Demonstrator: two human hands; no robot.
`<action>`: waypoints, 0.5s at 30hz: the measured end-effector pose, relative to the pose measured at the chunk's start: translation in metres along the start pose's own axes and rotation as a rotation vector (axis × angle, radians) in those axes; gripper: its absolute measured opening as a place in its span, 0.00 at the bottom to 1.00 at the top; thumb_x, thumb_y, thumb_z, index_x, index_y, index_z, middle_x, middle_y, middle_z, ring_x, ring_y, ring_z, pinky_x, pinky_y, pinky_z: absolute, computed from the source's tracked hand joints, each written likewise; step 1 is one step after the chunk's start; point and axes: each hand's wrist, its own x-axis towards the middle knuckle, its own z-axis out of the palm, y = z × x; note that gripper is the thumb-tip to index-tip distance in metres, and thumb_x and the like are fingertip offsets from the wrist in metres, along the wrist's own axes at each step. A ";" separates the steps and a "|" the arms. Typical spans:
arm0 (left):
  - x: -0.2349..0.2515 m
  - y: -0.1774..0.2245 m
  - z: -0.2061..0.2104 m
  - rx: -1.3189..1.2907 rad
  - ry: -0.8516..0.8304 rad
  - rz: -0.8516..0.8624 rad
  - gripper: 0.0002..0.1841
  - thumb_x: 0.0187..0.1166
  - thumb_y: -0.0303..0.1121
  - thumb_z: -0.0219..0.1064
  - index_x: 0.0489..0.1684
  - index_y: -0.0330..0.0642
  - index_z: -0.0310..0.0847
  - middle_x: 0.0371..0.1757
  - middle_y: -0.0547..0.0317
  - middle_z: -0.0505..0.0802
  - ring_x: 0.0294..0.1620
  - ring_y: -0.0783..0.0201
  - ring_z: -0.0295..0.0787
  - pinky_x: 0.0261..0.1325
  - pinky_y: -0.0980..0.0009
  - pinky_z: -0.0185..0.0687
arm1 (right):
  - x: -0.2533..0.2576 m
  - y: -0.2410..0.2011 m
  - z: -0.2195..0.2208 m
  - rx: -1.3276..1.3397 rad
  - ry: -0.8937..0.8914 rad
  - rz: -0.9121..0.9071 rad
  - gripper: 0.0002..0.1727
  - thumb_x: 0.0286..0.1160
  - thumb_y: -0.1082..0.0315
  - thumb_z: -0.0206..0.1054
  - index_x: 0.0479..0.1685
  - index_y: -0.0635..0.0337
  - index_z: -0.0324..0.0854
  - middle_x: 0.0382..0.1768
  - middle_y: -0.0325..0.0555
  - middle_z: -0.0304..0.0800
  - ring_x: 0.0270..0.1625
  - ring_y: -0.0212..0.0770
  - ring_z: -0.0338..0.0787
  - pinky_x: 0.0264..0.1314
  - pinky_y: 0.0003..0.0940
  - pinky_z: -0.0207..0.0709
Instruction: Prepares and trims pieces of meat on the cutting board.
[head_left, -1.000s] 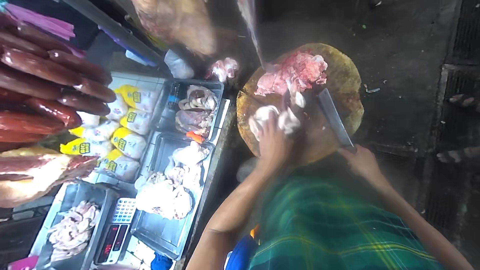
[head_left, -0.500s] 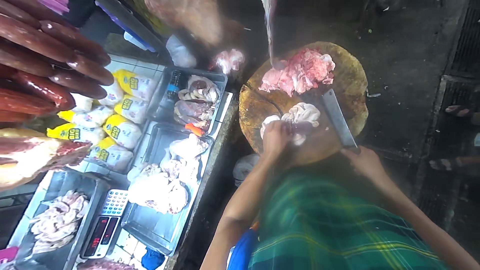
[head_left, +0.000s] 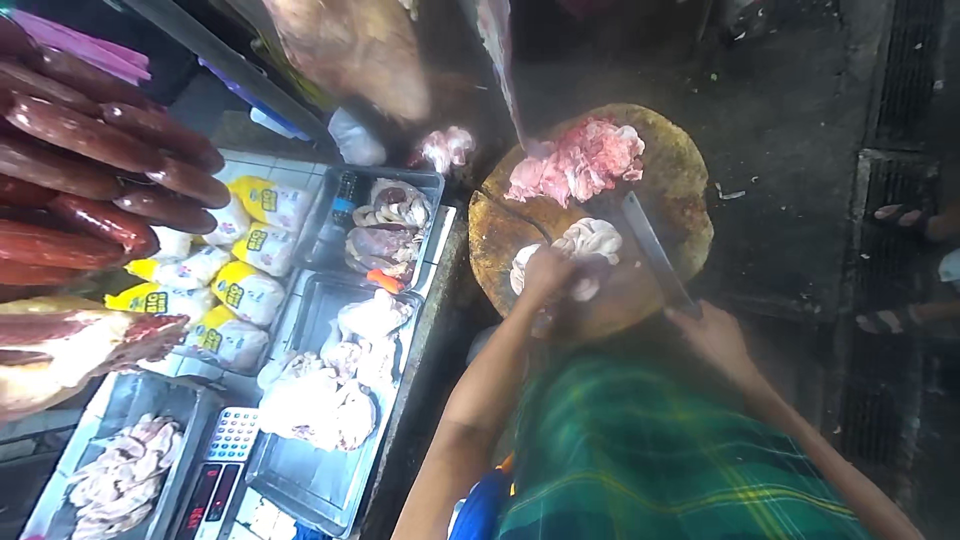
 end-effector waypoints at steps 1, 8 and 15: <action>-0.003 -0.008 -0.001 -0.146 0.015 0.010 0.18 0.80 0.48 0.68 0.42 0.40 0.90 0.49 0.43 0.92 0.55 0.44 0.89 0.60 0.37 0.82 | -0.004 -0.002 -0.001 -0.018 -0.005 -0.034 0.35 0.77 0.31 0.64 0.60 0.57 0.83 0.41 0.57 0.90 0.44 0.57 0.91 0.51 0.64 0.82; -0.043 -0.044 -0.002 -1.139 0.199 -0.009 0.12 0.90 0.34 0.60 0.56 0.35 0.82 0.49 0.51 0.93 0.49 0.61 0.89 0.58 0.60 0.85 | 0.002 -0.008 0.013 -0.078 -0.086 -0.077 0.33 0.76 0.31 0.65 0.56 0.53 0.85 0.41 0.54 0.91 0.47 0.56 0.91 0.54 0.64 0.80; -0.169 -0.132 -0.021 -1.049 0.255 -0.260 0.12 0.91 0.38 0.59 0.57 0.40 0.81 0.40 0.57 0.93 0.37 0.65 0.90 0.46 0.65 0.89 | 0.013 0.001 0.016 -0.055 -0.120 -0.051 0.37 0.75 0.30 0.65 0.61 0.56 0.84 0.42 0.57 0.91 0.42 0.55 0.91 0.49 0.64 0.83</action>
